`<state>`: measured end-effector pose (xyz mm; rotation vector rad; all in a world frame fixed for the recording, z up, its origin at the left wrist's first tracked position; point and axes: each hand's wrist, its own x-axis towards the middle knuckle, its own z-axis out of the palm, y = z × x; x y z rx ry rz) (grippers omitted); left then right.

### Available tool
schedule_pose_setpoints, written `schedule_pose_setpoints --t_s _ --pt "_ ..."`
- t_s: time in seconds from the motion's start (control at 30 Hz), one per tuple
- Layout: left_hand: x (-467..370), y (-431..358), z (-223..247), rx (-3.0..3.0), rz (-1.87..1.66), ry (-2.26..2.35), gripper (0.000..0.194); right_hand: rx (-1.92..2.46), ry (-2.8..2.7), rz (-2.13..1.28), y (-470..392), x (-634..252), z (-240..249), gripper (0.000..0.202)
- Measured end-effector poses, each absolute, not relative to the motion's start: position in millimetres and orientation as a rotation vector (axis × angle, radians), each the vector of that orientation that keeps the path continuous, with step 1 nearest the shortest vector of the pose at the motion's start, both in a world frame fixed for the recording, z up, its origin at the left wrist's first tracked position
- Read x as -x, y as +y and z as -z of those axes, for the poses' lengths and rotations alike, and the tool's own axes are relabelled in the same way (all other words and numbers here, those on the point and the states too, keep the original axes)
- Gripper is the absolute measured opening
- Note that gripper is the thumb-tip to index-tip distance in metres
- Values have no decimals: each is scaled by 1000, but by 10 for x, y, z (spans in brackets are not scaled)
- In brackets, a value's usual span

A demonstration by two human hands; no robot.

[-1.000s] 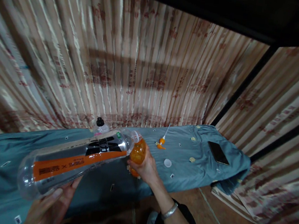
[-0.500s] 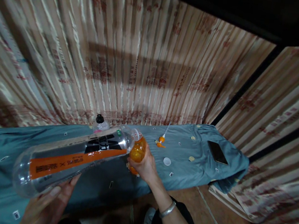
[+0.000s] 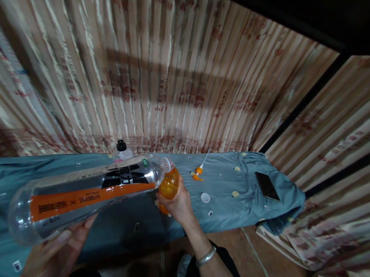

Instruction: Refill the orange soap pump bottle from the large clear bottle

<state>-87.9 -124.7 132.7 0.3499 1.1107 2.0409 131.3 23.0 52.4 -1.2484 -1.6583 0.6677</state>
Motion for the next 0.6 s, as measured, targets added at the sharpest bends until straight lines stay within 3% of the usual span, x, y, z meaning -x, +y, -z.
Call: schedule_pose_setpoints --t_s 0.37,0.6 --pt "882 -1243 -1302 -287 -2014 1136 66 1266 -1653 -689 255 -1334 -484 82" --pt "872 -1249 -1330 -384 -2027 1092 61 1258 -1645 -704 234 -1332 -527 85"
